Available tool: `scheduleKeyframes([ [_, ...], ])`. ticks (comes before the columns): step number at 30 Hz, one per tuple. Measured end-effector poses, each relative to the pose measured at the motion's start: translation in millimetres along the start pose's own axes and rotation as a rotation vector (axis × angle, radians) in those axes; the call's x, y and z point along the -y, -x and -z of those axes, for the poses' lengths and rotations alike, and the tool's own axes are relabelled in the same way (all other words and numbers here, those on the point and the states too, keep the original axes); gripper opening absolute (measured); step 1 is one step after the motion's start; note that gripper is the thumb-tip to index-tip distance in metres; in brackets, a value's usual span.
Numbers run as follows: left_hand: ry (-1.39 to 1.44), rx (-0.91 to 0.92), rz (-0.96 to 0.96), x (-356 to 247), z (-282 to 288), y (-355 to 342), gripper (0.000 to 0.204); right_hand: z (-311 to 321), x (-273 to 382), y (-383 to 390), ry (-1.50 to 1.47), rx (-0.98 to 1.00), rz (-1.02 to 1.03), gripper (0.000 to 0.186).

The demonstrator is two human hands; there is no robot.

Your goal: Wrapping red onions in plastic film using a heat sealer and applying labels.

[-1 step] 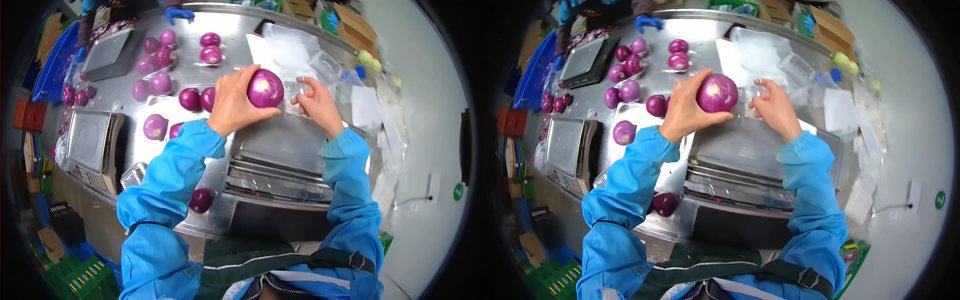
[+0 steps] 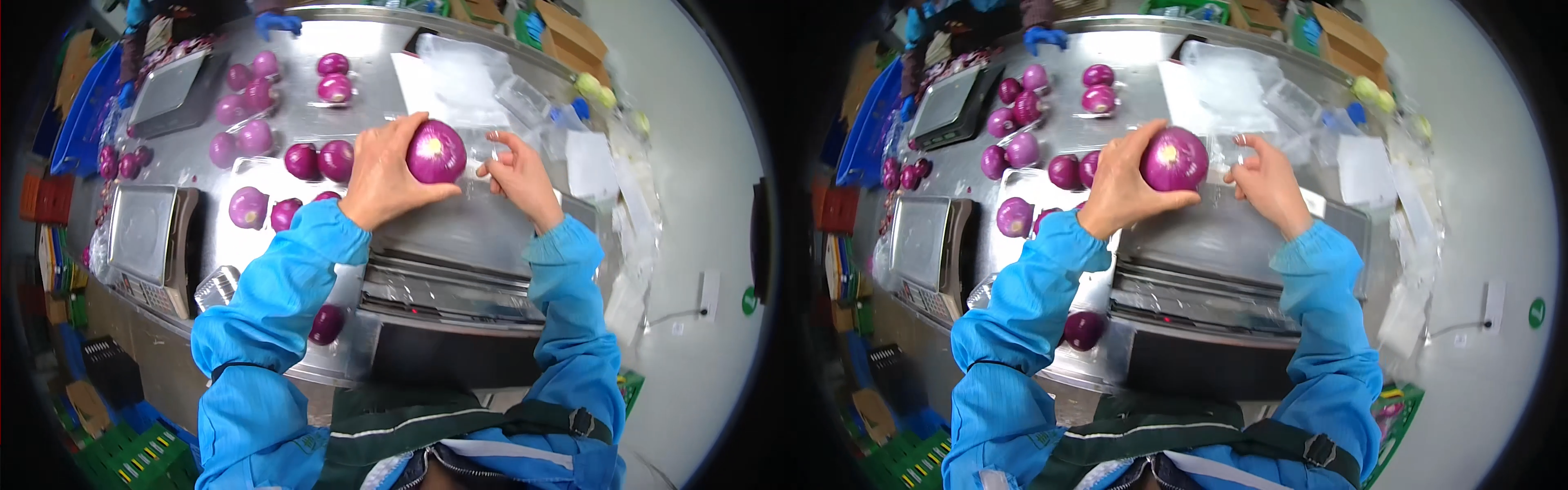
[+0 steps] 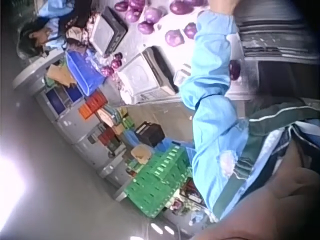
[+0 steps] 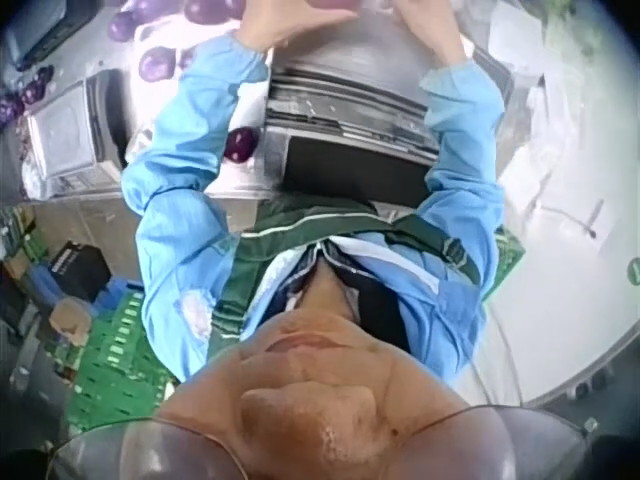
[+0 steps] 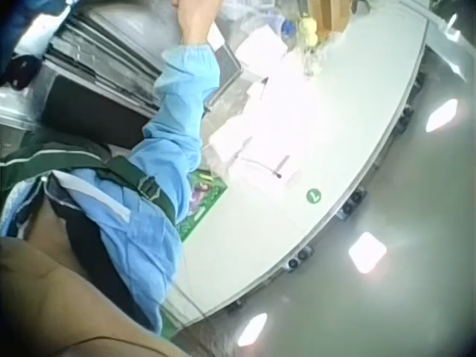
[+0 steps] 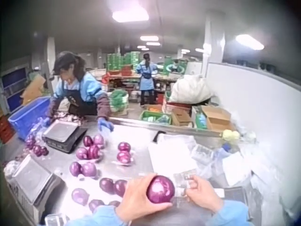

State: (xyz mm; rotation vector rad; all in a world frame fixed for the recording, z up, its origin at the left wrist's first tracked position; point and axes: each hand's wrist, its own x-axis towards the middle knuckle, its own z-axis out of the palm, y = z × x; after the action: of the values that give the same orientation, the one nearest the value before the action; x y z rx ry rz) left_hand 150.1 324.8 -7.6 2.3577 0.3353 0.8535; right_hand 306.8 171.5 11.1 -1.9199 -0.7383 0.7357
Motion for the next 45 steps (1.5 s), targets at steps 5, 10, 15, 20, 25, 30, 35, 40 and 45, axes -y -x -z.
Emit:
scheduleKeyframes([
  [5,0.060,0.156,-0.031,-72,-47,36,0.087,49,-55,89,-0.105,-0.048,-0.120,0.044],
  [10,-0.037,0.250,-0.021,-107,-67,53,0.090,62,-94,120,-0.152,-0.084,-0.054,0.043],
  [15,-0.042,0.229,-0.004,-107,-56,63,0.096,61,-95,140,-0.025,-0.219,-0.025,0.043],
  [20,-0.130,0.155,0.174,-80,11,108,0.048,80,-115,211,0.283,-0.463,0.086,0.028],
  [25,-0.350,0.294,0.400,-76,32,151,0.035,64,-133,251,0.793,-0.582,0.095,0.026],
  [30,0.091,0.336,0.542,-45,2,151,0.035,38,-128,217,0.013,-0.434,-0.115,0.016],
  [35,0.677,0.320,0.892,-90,51,162,0.048,65,-108,255,-0.630,-0.302,-0.159,0.006],
  [40,1.362,0.664,1.083,-97,82,162,0.026,71,-56,268,-1.180,0.011,-0.008,0.006],
  [45,1.673,0.538,0.219,-111,88,73,0.019,100,8,227,-1.217,-0.016,0.736,0.004],
])
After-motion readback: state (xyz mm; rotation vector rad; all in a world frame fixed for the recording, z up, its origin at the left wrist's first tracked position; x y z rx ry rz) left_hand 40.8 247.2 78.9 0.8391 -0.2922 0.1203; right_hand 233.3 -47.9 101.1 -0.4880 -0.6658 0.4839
